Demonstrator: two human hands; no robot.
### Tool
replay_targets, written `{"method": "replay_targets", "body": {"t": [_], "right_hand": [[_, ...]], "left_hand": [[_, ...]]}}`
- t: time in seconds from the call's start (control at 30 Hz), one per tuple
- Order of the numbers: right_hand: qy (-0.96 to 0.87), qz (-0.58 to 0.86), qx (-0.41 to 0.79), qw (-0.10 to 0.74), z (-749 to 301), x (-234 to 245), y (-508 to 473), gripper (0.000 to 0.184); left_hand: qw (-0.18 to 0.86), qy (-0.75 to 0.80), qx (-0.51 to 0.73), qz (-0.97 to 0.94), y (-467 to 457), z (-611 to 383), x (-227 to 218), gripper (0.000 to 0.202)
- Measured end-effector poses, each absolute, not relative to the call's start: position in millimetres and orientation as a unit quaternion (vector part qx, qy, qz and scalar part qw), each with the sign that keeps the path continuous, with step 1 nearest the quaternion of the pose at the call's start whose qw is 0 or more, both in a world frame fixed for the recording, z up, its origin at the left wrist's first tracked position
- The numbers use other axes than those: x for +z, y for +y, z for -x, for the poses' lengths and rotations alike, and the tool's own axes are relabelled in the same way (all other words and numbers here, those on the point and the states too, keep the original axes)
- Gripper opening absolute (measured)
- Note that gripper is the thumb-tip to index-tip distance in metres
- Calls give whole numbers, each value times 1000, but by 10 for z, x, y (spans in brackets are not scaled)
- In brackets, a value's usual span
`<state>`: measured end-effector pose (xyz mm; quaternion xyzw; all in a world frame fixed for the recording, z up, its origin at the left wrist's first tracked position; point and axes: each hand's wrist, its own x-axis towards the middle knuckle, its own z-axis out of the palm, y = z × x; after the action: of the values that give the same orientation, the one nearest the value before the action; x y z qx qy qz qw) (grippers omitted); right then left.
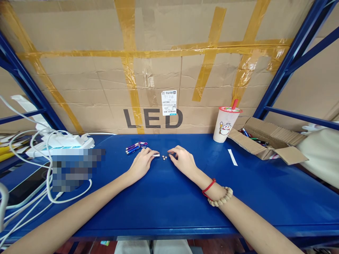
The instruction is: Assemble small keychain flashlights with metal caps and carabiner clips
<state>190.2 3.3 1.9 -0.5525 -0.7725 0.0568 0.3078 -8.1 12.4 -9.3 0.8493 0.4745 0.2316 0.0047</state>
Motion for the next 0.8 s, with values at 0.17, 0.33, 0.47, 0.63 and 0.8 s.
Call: {"method": "replay_targets", "body": {"t": [0.17,0.33,0.47,0.63,0.8], "right_hand": [[-775,541,65,320,-1897,18,39,18],[-814,479,65,321,-1867,40,18,10],[-849,437,46,293,-1855,38,13,11],[-860,429,46,272,-1874,-2,47,15],[-860,429,50,270,-1889,-36,75,21]], "left_hand": [[8,469,236,-851,131,82,-101,30],[11,468,235,-852,123,78,-88,29],[14,471,233,-851,113,77,-76,27],[24,462,254,-850,118,77,-73,23],[34,447,262,-855,133,87,-80,25]]}}
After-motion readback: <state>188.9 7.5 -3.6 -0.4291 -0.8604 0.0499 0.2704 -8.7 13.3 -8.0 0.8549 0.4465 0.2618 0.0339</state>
